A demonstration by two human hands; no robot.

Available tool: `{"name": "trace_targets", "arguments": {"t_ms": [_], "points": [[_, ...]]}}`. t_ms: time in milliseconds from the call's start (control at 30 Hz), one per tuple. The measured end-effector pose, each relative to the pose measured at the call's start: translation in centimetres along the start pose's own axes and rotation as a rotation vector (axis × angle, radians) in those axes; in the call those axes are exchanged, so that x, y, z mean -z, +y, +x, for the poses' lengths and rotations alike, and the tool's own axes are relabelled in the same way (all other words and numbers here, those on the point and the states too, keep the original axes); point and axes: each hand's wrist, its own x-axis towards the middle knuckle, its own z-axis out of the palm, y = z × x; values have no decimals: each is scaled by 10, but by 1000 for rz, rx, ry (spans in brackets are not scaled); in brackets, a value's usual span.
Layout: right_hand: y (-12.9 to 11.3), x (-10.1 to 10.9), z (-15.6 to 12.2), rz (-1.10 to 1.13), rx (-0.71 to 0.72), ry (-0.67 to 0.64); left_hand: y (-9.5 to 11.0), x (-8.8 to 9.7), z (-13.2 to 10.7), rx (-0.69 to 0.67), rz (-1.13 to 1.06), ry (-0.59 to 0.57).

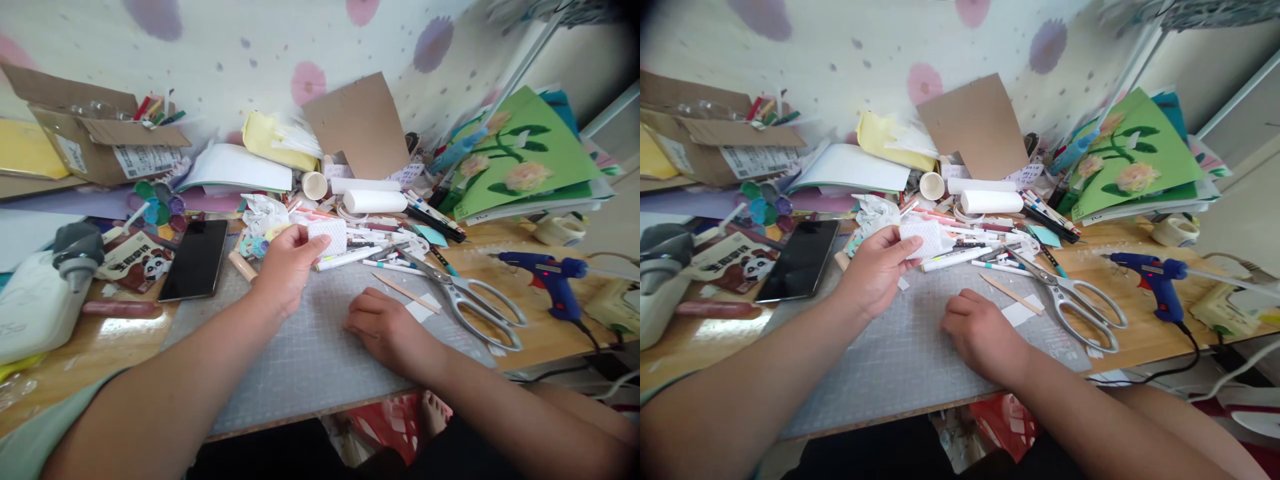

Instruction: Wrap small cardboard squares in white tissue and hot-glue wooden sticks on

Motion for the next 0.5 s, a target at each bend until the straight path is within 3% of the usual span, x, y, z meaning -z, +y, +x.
{"name": "trace_targets", "arguments": {"t_ms": [500], "points": [[0, 0, 3, 32, -13, 0, 0, -1, -1, 18, -7, -3]]}}
